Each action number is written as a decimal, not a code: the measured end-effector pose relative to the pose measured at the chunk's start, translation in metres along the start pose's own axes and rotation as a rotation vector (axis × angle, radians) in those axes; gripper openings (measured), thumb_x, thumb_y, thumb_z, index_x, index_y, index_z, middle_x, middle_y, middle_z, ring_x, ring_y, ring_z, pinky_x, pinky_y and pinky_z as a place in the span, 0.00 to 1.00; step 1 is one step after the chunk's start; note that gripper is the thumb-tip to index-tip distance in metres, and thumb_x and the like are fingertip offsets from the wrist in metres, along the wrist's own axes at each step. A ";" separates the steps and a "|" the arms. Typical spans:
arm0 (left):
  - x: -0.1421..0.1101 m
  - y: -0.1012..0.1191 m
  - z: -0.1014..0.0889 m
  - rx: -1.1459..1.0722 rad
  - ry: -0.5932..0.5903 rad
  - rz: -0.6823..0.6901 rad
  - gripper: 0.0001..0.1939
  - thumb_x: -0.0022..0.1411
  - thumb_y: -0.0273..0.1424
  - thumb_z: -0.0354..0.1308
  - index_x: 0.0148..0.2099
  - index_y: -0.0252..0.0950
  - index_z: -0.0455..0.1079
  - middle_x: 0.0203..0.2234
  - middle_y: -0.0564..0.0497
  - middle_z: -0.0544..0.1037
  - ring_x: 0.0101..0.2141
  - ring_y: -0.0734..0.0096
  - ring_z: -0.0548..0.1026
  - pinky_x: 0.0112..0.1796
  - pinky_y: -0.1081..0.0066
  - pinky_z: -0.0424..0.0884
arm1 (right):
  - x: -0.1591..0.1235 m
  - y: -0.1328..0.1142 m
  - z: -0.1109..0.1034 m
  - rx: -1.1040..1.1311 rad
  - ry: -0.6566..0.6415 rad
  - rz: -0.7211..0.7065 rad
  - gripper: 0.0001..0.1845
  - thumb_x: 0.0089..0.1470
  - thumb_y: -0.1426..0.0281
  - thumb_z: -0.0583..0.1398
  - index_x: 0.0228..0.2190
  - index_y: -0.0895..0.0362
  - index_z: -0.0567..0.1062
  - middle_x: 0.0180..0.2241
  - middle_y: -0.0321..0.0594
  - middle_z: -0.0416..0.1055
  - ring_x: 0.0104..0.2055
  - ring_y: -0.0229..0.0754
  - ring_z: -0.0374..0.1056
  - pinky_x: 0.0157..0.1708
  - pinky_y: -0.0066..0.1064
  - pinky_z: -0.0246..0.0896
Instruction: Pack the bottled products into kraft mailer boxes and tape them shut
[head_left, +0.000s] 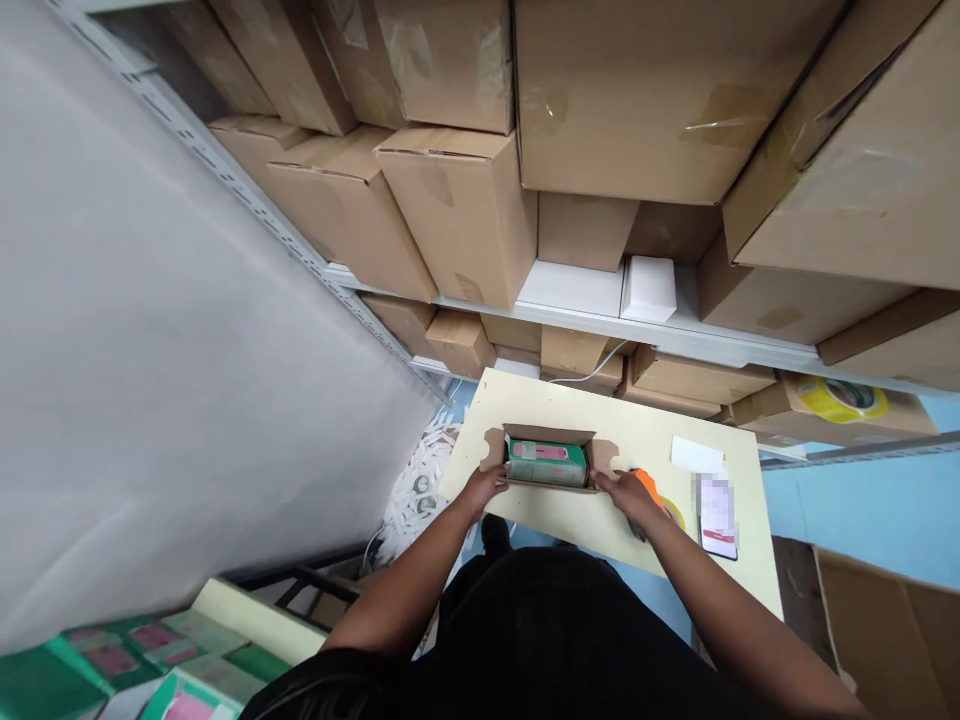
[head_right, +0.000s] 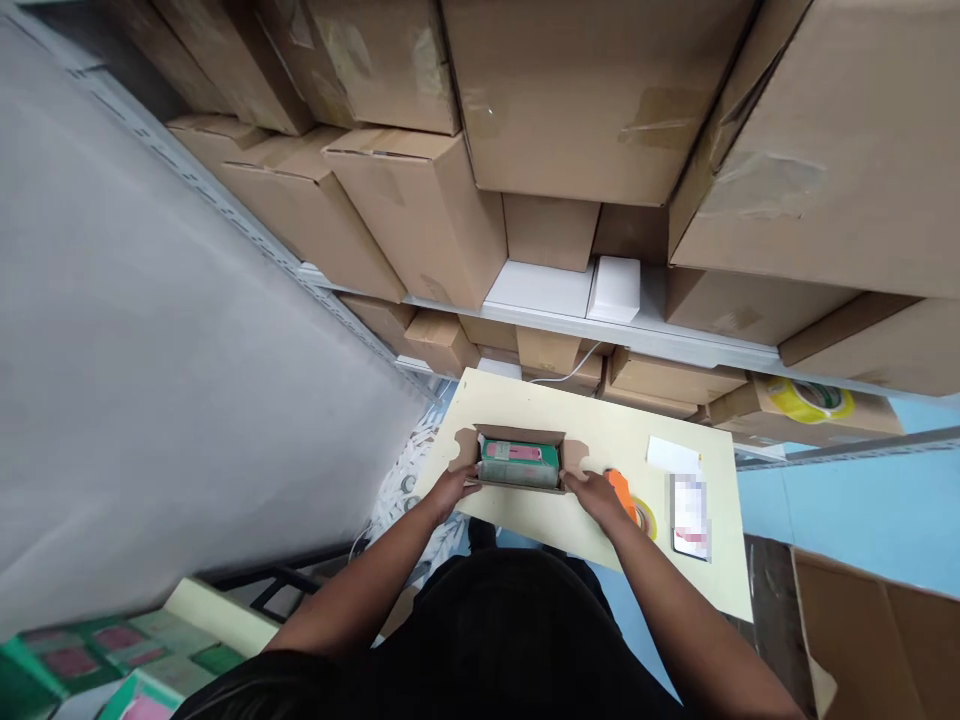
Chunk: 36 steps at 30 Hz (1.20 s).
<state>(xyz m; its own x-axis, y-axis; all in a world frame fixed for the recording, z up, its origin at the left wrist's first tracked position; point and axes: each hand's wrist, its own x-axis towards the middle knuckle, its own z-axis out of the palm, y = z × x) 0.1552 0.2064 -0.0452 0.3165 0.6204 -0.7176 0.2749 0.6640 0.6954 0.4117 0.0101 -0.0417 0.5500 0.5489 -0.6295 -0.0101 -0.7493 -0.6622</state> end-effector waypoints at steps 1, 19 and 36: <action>-0.003 0.000 0.003 -0.013 0.009 0.019 0.31 0.54 0.33 0.71 0.60 0.37 0.71 0.61 0.39 0.74 0.59 0.51 0.72 0.46 0.61 0.81 | 0.007 -0.002 -0.003 0.102 -0.067 0.000 0.27 0.47 0.48 0.66 0.40 0.56 0.77 0.42 0.52 0.80 0.45 0.55 0.77 0.41 0.42 0.71; -0.144 -0.064 -0.015 -0.418 0.530 0.259 0.20 0.61 0.34 0.62 0.55 0.36 0.75 0.51 0.44 0.80 0.50 0.56 0.79 0.43 0.62 0.82 | -0.004 -0.089 0.055 0.235 -0.431 -0.219 0.23 0.42 0.59 0.68 0.39 0.60 0.79 0.44 0.50 0.80 0.44 0.51 0.76 0.38 0.38 0.77; -0.355 -0.200 -0.223 -0.366 0.845 0.767 0.36 0.66 0.61 0.47 0.52 0.36 0.76 0.49 0.40 0.81 0.50 0.54 0.78 0.45 0.60 0.77 | -0.199 -0.133 0.281 0.083 -0.618 -0.535 0.17 0.41 0.62 0.69 0.33 0.59 0.80 0.31 0.38 0.79 0.29 0.44 0.75 0.21 0.30 0.75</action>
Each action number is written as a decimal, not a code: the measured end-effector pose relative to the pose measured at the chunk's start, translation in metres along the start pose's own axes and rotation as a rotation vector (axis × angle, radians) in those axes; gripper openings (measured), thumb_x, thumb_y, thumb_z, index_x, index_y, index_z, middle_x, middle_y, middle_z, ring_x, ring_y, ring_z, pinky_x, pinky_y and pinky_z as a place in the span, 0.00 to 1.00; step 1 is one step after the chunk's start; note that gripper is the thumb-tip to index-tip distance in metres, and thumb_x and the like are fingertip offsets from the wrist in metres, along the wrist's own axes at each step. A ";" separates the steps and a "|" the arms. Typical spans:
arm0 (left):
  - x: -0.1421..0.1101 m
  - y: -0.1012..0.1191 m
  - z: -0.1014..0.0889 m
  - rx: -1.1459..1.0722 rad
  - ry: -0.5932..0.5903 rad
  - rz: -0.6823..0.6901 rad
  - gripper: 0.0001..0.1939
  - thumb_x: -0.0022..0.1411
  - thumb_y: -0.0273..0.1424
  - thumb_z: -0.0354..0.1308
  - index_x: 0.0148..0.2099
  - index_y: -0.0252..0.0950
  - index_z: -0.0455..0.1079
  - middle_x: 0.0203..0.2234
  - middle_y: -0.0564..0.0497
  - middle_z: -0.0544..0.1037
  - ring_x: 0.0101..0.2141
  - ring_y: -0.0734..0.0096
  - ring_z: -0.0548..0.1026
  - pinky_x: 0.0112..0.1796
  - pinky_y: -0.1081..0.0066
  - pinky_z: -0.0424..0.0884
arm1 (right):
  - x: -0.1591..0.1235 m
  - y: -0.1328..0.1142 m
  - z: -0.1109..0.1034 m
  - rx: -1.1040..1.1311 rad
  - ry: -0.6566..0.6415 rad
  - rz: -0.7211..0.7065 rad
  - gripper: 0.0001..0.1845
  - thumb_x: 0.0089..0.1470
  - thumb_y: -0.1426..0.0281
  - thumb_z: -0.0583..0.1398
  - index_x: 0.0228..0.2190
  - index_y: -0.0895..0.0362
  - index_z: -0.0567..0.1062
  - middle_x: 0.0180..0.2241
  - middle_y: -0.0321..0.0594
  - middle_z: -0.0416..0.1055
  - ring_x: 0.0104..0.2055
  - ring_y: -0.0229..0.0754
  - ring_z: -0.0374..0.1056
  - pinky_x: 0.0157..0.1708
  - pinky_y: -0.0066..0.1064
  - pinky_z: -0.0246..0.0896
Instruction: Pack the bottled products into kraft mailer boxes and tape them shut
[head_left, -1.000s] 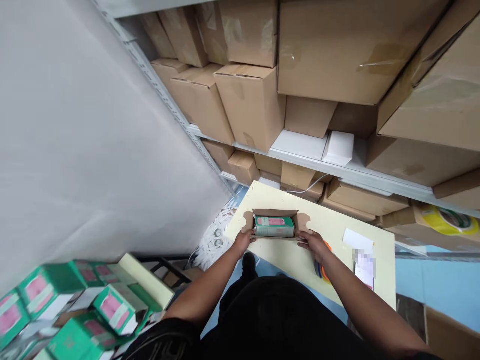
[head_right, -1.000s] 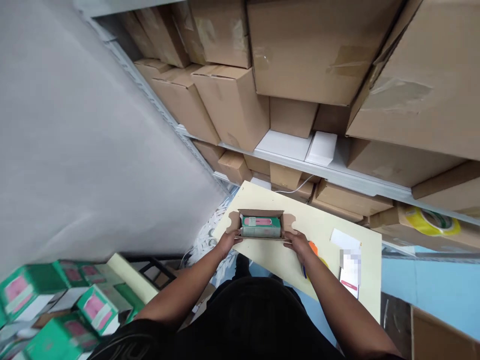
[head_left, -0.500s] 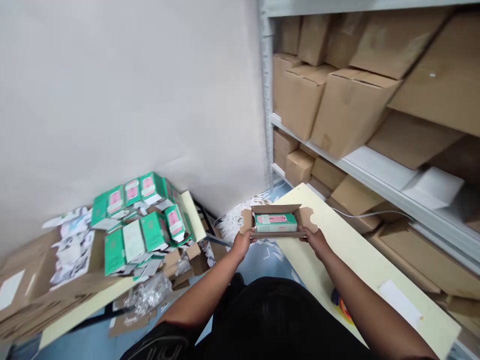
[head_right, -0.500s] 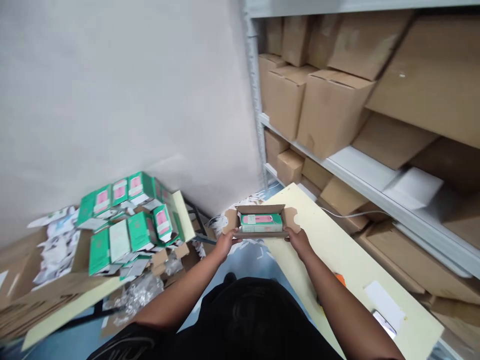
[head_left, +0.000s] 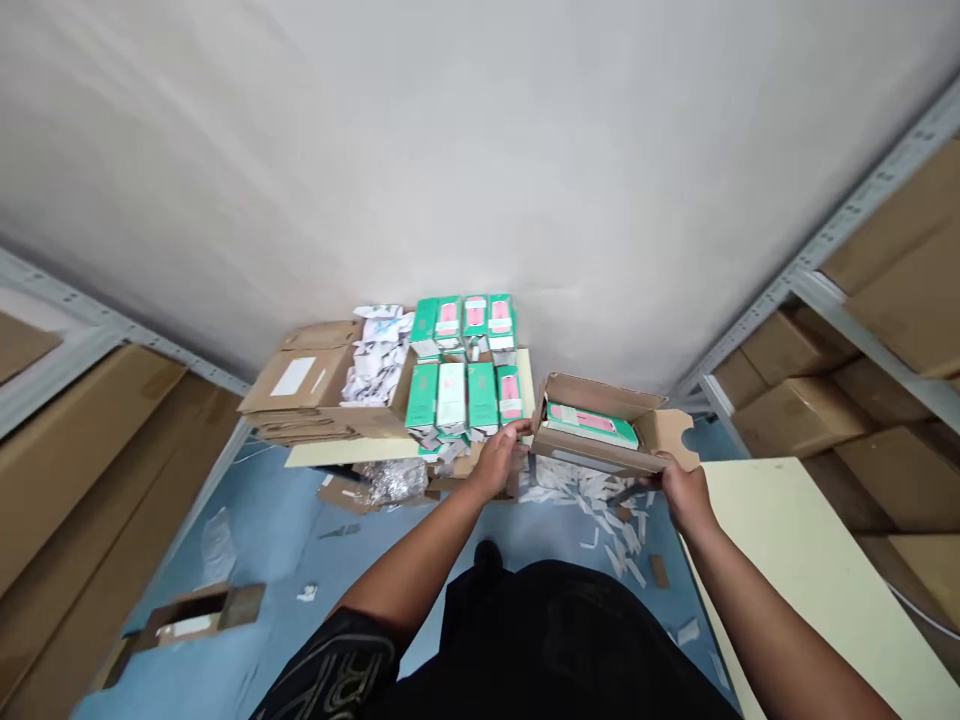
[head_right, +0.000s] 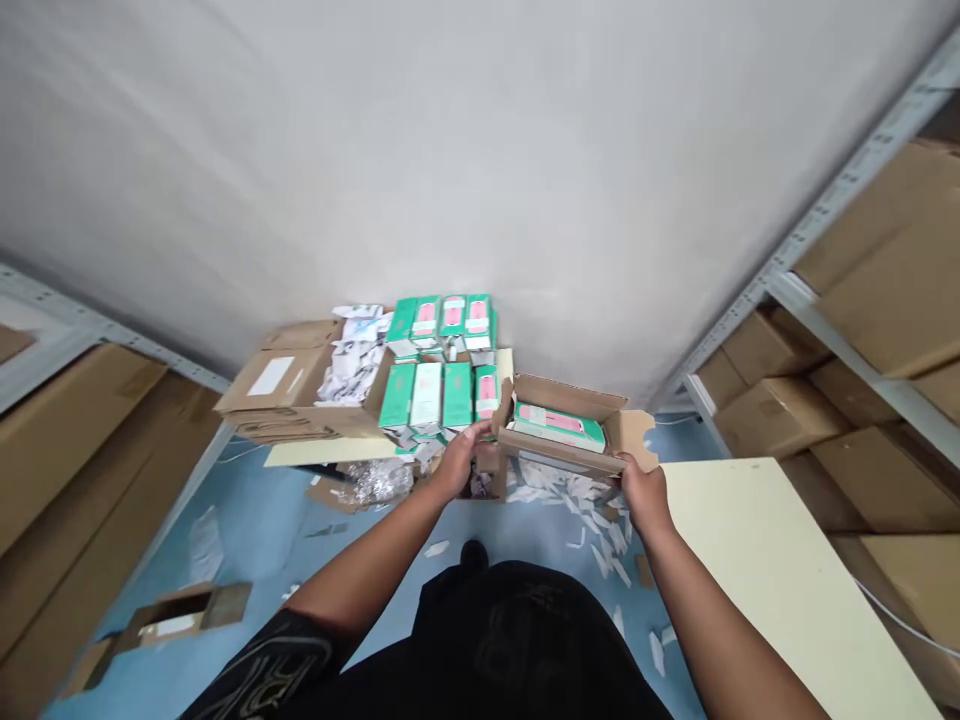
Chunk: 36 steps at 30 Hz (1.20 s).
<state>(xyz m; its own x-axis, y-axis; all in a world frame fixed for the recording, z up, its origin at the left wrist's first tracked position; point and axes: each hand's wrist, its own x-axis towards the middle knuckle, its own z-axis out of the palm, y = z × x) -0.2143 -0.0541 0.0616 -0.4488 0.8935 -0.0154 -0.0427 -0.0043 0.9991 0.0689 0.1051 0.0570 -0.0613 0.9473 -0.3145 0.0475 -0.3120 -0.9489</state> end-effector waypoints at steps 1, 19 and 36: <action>0.003 0.007 -0.024 -0.002 0.035 0.021 0.36 0.67 0.61 0.46 0.52 0.35 0.77 0.48 0.39 0.81 0.49 0.55 0.79 0.45 0.60 0.77 | -0.004 -0.003 0.020 -0.004 -0.017 -0.008 0.17 0.41 0.62 0.69 0.33 0.60 0.80 0.31 0.38 0.80 0.30 0.45 0.75 0.22 0.31 0.75; 0.025 0.040 -0.338 0.469 0.462 0.009 0.13 0.64 0.41 0.57 0.41 0.38 0.77 0.34 0.50 0.82 0.36 0.64 0.79 0.40 0.67 0.73 | -0.074 -0.010 0.253 -0.033 -0.156 0.057 0.18 0.36 0.65 0.69 0.32 0.58 0.77 0.33 0.39 0.80 0.34 0.46 0.77 0.25 0.32 0.78; 0.117 -0.012 -0.371 1.344 -0.014 -0.323 0.18 0.64 0.41 0.61 0.51 0.37 0.77 0.52 0.35 0.77 0.52 0.49 0.77 0.49 0.61 0.71 | -0.080 -0.010 0.266 -0.124 -0.215 0.053 0.17 0.39 0.64 0.69 0.33 0.59 0.78 0.36 0.44 0.81 0.37 0.49 0.78 0.27 0.34 0.79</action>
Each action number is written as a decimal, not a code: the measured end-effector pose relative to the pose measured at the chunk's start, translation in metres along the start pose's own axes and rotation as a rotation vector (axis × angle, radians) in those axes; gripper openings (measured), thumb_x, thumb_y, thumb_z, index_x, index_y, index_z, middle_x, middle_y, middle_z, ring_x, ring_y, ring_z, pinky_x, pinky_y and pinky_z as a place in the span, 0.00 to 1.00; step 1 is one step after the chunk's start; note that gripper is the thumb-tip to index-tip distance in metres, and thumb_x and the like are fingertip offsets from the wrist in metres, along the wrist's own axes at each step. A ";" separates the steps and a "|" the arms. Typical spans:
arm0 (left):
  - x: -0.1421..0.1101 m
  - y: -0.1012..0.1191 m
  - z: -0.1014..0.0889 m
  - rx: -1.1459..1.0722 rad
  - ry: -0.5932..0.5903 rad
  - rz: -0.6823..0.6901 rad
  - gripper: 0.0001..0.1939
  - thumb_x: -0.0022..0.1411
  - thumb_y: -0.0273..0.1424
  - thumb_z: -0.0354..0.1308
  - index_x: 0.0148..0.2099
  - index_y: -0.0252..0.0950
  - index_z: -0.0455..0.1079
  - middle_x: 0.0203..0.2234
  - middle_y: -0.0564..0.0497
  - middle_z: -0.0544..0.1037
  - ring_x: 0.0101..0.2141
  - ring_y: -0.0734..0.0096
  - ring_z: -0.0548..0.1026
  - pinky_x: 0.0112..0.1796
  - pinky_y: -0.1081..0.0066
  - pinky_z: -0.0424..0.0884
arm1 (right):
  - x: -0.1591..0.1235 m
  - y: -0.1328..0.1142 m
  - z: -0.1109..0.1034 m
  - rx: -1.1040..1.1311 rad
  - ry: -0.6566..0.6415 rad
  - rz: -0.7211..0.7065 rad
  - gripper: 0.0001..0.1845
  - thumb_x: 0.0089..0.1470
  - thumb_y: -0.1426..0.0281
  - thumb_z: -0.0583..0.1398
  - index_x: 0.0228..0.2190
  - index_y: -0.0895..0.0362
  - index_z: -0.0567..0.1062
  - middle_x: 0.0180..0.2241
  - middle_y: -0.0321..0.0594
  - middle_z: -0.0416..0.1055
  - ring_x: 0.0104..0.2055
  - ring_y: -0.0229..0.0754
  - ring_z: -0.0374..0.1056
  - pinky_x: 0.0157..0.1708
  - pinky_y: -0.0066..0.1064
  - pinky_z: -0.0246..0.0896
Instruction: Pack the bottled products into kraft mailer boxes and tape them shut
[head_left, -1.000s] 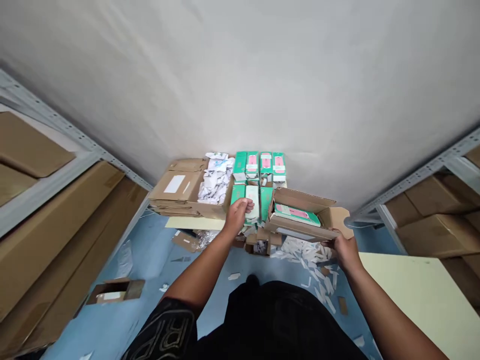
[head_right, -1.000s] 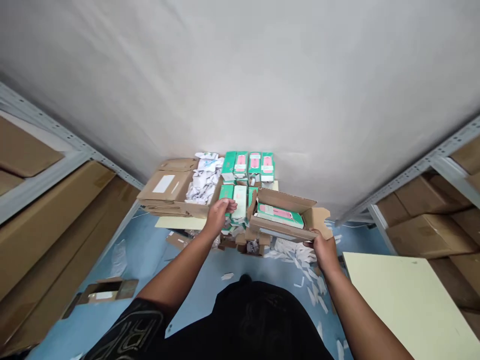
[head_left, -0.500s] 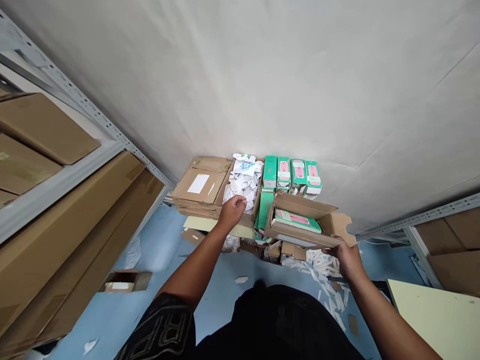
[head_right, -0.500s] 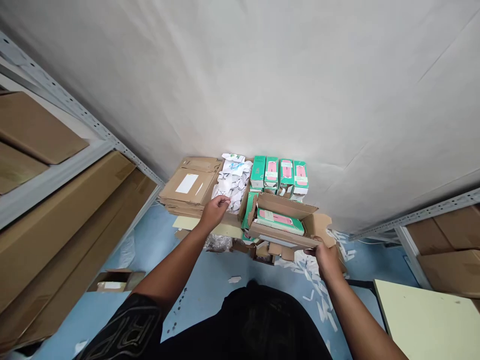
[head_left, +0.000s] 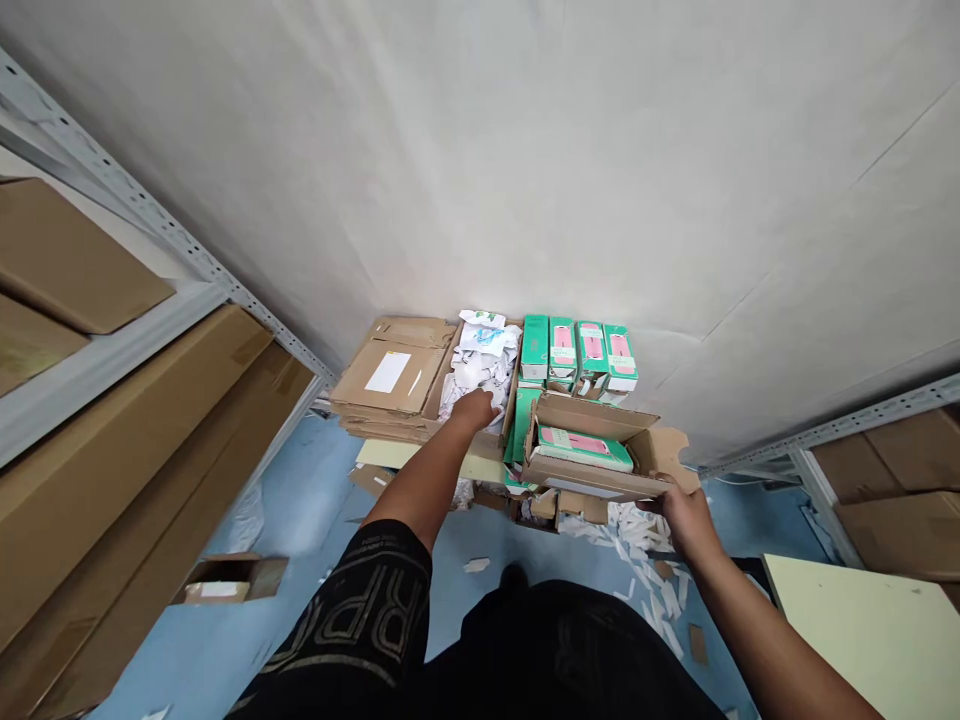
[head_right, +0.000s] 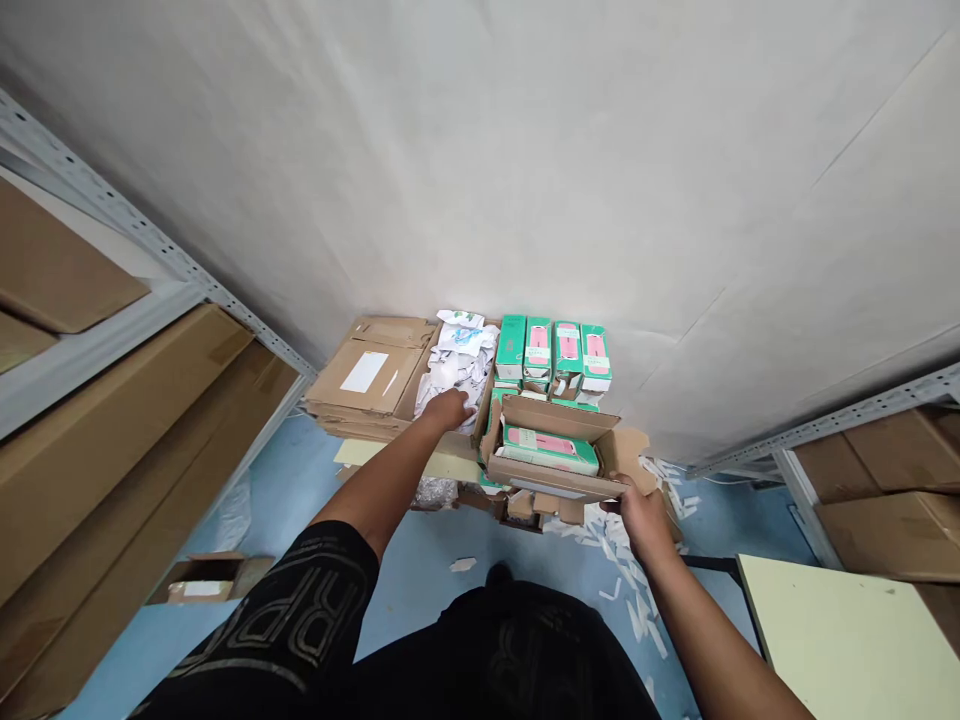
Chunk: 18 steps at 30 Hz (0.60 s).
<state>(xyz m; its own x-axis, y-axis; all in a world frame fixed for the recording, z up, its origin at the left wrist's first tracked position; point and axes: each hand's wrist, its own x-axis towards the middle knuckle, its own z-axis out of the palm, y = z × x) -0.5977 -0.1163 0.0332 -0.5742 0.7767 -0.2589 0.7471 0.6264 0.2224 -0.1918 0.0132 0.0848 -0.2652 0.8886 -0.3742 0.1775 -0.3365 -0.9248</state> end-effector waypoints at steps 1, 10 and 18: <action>0.002 -0.001 0.000 0.001 0.008 0.011 0.15 0.65 0.40 0.60 0.48 0.37 0.78 0.50 0.35 0.78 0.50 0.50 0.77 0.47 0.62 0.71 | -0.002 -0.002 0.001 -0.001 0.006 0.001 0.17 0.39 0.63 0.69 0.33 0.59 0.78 0.35 0.43 0.81 0.37 0.50 0.78 0.27 0.34 0.79; -0.008 -0.021 -0.021 -0.071 0.237 0.024 0.14 0.70 0.37 0.52 0.46 0.39 0.79 0.43 0.39 0.81 0.45 0.55 0.76 0.41 0.66 0.66 | -0.015 -0.007 0.007 0.013 0.024 0.006 0.17 0.39 0.62 0.69 0.32 0.59 0.80 0.34 0.43 0.80 0.37 0.50 0.78 0.28 0.34 0.79; -0.025 -0.036 -0.042 -0.298 0.501 -0.121 0.11 0.70 0.37 0.53 0.45 0.40 0.75 0.36 0.45 0.81 0.37 0.59 0.76 0.37 0.69 0.63 | -0.013 0.001 0.011 0.017 0.045 -0.007 0.18 0.40 0.62 0.67 0.35 0.58 0.80 0.36 0.41 0.80 0.36 0.47 0.78 0.27 0.32 0.77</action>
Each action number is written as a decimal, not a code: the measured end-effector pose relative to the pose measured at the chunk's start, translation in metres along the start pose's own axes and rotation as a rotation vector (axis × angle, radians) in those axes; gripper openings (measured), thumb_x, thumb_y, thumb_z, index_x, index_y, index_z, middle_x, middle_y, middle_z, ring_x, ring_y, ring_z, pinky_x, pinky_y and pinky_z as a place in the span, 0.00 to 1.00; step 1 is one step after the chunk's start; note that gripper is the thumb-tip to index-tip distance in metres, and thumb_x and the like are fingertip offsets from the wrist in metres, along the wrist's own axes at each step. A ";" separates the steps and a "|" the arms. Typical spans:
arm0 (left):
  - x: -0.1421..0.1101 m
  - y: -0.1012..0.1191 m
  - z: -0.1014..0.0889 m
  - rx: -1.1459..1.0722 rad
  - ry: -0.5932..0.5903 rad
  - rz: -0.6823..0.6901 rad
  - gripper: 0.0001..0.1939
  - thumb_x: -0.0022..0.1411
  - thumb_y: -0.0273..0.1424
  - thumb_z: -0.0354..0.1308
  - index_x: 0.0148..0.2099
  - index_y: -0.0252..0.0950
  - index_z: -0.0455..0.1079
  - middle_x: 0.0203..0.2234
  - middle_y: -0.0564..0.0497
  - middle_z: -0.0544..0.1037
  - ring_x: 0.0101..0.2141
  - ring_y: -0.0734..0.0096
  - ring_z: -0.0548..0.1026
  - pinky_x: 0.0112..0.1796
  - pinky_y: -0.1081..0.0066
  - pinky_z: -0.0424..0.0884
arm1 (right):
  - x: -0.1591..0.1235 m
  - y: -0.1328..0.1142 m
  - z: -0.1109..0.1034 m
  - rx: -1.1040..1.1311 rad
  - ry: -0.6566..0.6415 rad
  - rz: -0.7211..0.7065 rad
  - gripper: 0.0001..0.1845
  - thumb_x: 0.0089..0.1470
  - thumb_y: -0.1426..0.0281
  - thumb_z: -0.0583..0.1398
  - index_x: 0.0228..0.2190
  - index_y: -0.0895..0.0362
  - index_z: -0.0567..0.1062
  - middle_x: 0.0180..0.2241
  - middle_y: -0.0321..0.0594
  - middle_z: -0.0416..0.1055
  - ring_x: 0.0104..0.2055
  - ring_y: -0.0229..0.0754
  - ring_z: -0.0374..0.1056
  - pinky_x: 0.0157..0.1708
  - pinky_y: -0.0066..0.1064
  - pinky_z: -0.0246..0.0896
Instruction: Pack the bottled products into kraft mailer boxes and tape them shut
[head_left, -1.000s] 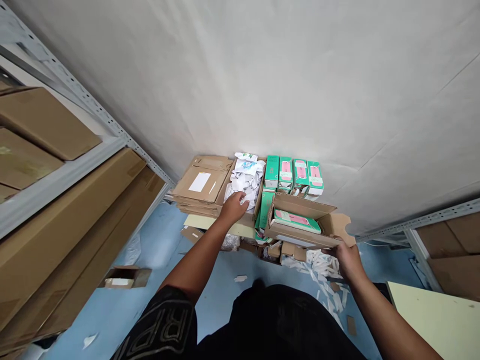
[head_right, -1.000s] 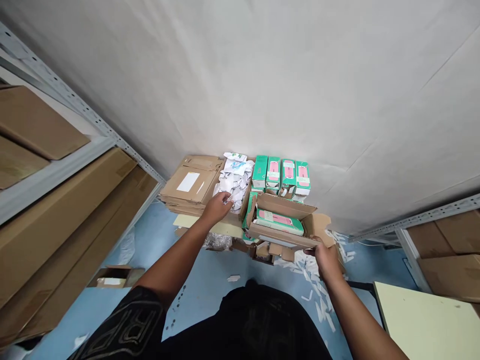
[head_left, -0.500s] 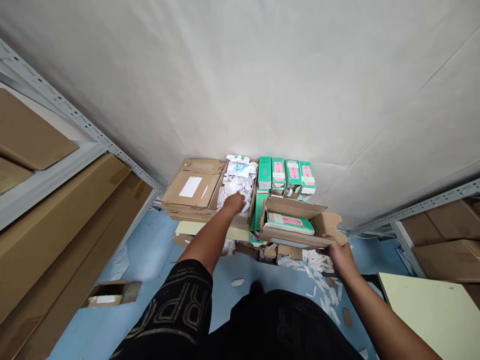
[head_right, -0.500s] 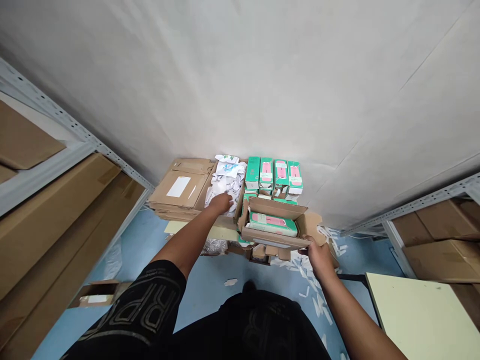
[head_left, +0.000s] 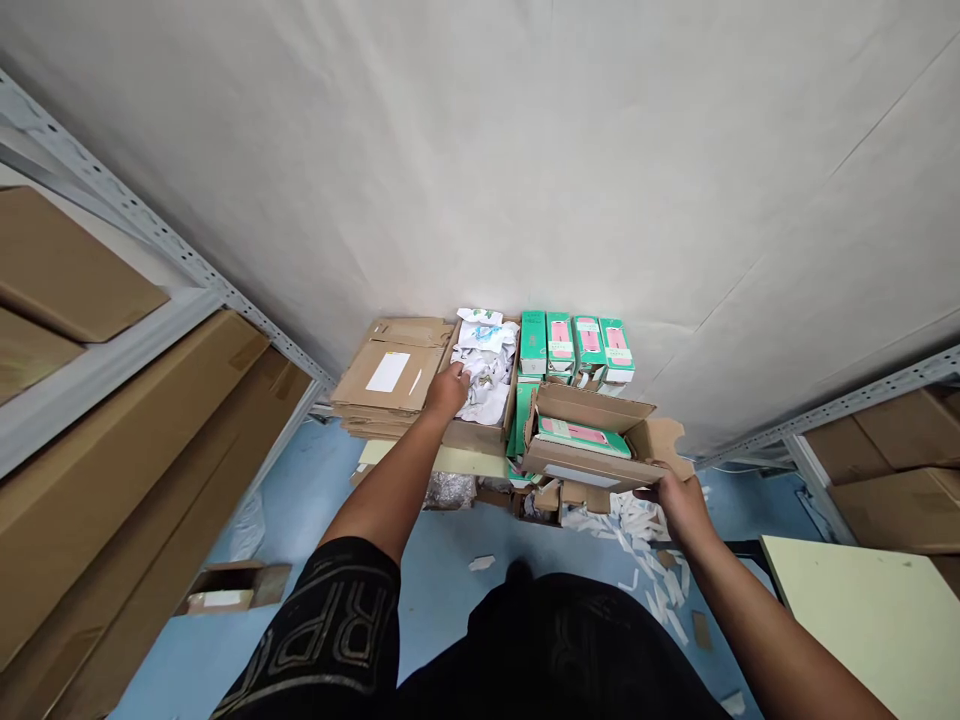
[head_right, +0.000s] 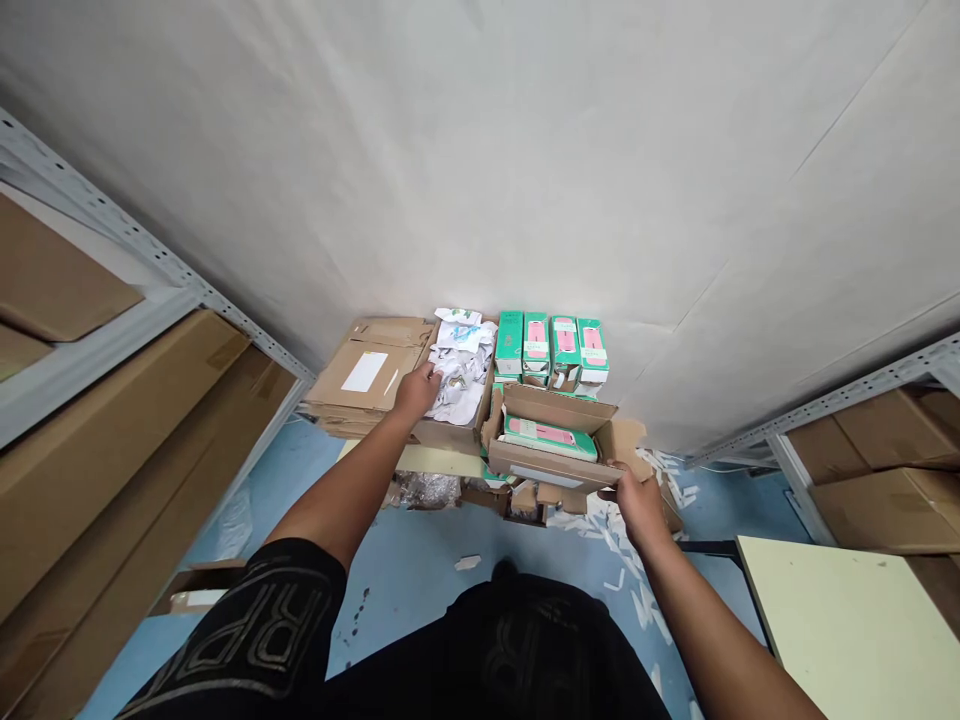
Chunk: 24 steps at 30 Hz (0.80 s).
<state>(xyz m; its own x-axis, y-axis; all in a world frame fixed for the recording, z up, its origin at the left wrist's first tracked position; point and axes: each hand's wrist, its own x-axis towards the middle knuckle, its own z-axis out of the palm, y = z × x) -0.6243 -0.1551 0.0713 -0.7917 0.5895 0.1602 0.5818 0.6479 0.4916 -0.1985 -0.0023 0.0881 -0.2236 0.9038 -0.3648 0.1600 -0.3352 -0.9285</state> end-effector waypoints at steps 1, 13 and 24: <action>-0.001 -0.001 0.000 -0.017 0.021 0.008 0.11 0.69 0.37 0.54 0.45 0.39 0.75 0.36 0.45 0.81 0.37 0.59 0.76 0.37 0.69 0.63 | 0.000 0.001 0.000 -0.003 0.000 -0.001 0.18 0.40 0.62 0.67 0.35 0.58 0.80 0.36 0.41 0.81 0.35 0.47 0.78 0.27 0.32 0.77; -0.010 0.008 -0.005 -0.022 0.091 -0.058 0.16 0.74 0.37 0.47 0.55 0.35 0.70 0.41 0.38 0.82 0.42 0.50 0.79 0.40 0.64 0.66 | -0.007 0.008 -0.004 -0.005 0.012 -0.008 0.18 0.42 0.62 0.68 0.35 0.57 0.78 0.33 0.39 0.80 0.34 0.46 0.78 0.26 0.32 0.78; -0.006 0.011 -0.014 0.018 0.107 0.238 0.12 0.68 0.24 0.52 0.51 0.37 0.71 0.52 0.37 0.76 0.56 0.49 0.72 0.55 0.60 0.65 | -0.014 0.008 -0.009 -0.008 0.003 0.017 0.14 0.42 0.64 0.67 0.32 0.57 0.77 0.31 0.39 0.80 0.36 0.48 0.78 0.28 0.33 0.77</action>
<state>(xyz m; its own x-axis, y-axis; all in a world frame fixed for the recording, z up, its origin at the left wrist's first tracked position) -0.6154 -0.1583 0.0878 -0.6468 0.6726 0.3595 0.7566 0.5063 0.4138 -0.1858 -0.0155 0.0862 -0.2178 0.8987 -0.3807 0.1713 -0.3488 -0.9214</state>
